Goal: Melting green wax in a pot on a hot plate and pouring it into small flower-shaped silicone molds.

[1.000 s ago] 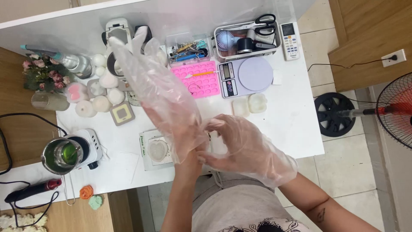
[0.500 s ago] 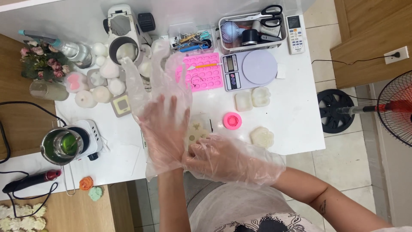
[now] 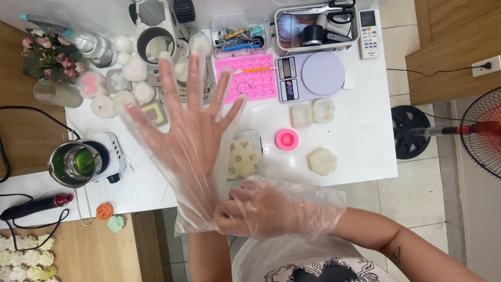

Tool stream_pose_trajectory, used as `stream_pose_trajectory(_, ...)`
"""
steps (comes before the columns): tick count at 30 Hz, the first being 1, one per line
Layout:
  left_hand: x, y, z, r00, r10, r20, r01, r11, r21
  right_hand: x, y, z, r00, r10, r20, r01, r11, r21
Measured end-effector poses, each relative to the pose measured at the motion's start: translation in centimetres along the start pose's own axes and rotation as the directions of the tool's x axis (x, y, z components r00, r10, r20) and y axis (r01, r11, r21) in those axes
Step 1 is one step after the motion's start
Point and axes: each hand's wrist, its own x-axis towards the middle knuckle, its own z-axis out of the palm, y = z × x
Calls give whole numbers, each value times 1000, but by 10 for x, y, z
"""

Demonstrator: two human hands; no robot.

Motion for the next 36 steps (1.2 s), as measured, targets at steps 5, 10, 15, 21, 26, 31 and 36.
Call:
stream_pose_trajectory(5,-20,24,19,985,169,-27,-164,977,134,-15,24,-2,1000,7,-5,-6,991,136)
stream_pose_trajectory(10,-76,79,13,971,238,17,-239,965,110,-37,58,22,914,201,351,-303,915,265)
stream_pose_trajectory(15,-146,113,-9,936,341,-83,-309,913,267,-43,167,17,594,741,313,-789,613,43)
stream_pose_trajectory(21,-153,115,-28,848,440,-294,-389,895,219,-36,276,40,587,807,62,-805,590,-66)
stream_pose_trajectory(26,-140,126,-43,810,450,-377,-369,890,269,-4,323,73,607,791,72,-761,606,-232)
stream_pose_trajectory(31,-129,132,-56,759,462,-458,-338,882,328,25,348,98,512,807,294,-739,588,-328)
stream_pose_trajectory(36,-124,139,-63,718,450,-531,-264,882,390,30,354,105,641,681,355,-362,676,-642)
